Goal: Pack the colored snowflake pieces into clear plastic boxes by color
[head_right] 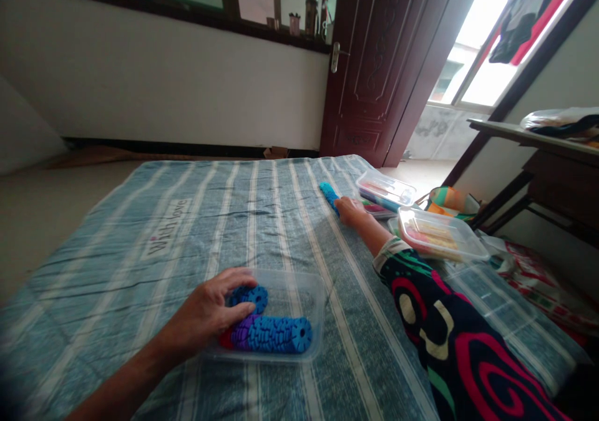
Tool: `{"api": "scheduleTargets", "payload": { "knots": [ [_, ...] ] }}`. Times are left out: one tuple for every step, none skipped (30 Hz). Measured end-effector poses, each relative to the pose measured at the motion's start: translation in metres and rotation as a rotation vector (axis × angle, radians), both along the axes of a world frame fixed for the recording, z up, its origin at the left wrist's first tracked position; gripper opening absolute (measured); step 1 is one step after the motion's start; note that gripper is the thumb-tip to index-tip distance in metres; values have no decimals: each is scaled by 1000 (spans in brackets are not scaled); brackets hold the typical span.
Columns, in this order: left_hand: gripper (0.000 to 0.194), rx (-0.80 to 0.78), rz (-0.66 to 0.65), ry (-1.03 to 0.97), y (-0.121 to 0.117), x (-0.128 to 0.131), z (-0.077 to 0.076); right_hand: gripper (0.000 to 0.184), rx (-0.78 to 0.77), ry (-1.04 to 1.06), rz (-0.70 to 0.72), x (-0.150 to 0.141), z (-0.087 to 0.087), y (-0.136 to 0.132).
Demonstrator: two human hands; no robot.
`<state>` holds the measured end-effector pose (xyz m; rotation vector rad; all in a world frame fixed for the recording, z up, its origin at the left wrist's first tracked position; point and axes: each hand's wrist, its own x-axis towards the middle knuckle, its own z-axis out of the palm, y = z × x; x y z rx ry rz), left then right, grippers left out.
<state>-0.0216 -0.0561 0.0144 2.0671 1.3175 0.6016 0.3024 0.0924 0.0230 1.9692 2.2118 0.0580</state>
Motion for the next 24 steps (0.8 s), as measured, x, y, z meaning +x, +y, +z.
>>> {"api": "scheduleTargets", "payload": {
  "knots": [
    [25, 3, 0, -1, 0, 0, 0, 41, 7, -4, -5, 0, 1, -1],
    [24, 5, 2, -2, 0, 0, 0, 41, 14, -8, -11, -1, 1, -1],
    [24, 6, 4, -3, 0, -1, -1, 41, 21, -11, -18, -1, 2, -2],
    [24, 5, 5, -5, 0, -1, -1, 41, 26, -14, -25, -1, 2, -2],
    [24, 3, 6, -7, 0, -1, -1, 41, 31, -17, -31, -1, 3, -2],
    [24, 1, 6, -10, 0, -1, -2, 41, 35, -20, -36, -1, 4, -3],
    [24, 0, 4, -14, 1, -1, -2, 41, 36, -23, -39, -1, 5, -3],
    [25, -1, 1, -16, 1, -1, -3, 41, 36, -25, -39, -1, 6, -3],
    [25, -1, -2, -17, 1, -1, -4, 40, 35, -26, -36, -1, 8, -4],
    [25, 0, -6, -17, 1, -2, -4, 39, 34, -27, -32, 0, 10, -5],
    [25, 1, -9, -18, 1, -2, -5, 38, 32, -25, -26, 0, 13, -6],
    [25, 2, -13, -18, 1, -2, -5, 36, 32, -22, -18, 0, 16, -8],
    [25, 4, -15, -20, 0, -2, -5, 35, 34, -21, -12, -1, 19, -11],
    [25, 6, -18, -21, 0, -2, -5, 32, 41, -11, 1, -3, 23, -15],
    [24, 7, -20, -22, -1, -1, -5, 30, 54, 21, 28, -7, 27, -22],
    [24, 6, -23, -23, -1, -1, -4, 26, 69, 83, 75, -12, 32, -30],
    [23, 3, -25, -24, -2, 0, -4, 23, 81, 168, 145, -19, 37, -41],
    [23, -2, -26, -23, -2, 0, -3, 19, 83, 283, 245, -27, 41, -54],
    [23, -7, -25, -22, -3, 1, -2, 15, 69, 400, 362, -37, 45, -68],
    [23, -12, -23, -19, -3, 1, -2, 12, 24, 485, 490, -47, 48, -83],
    [23, -13, -20, -14, -3, 2, -1, 8, -32, 539, 616, -59, 50, -97],
    [23, -12, -21, -10, -3, 2, -1, 7, -73, 566, 722, -70, 51, -109],
    [23, -10, -28, -7, -3, 2, -1, 9, -101, 570, 792, -81, 50, -120],
    [22, -6, -39, -8, -3, 1, -1, 12, -124, 547, 835, -91, 48, -128]
  ]
}}
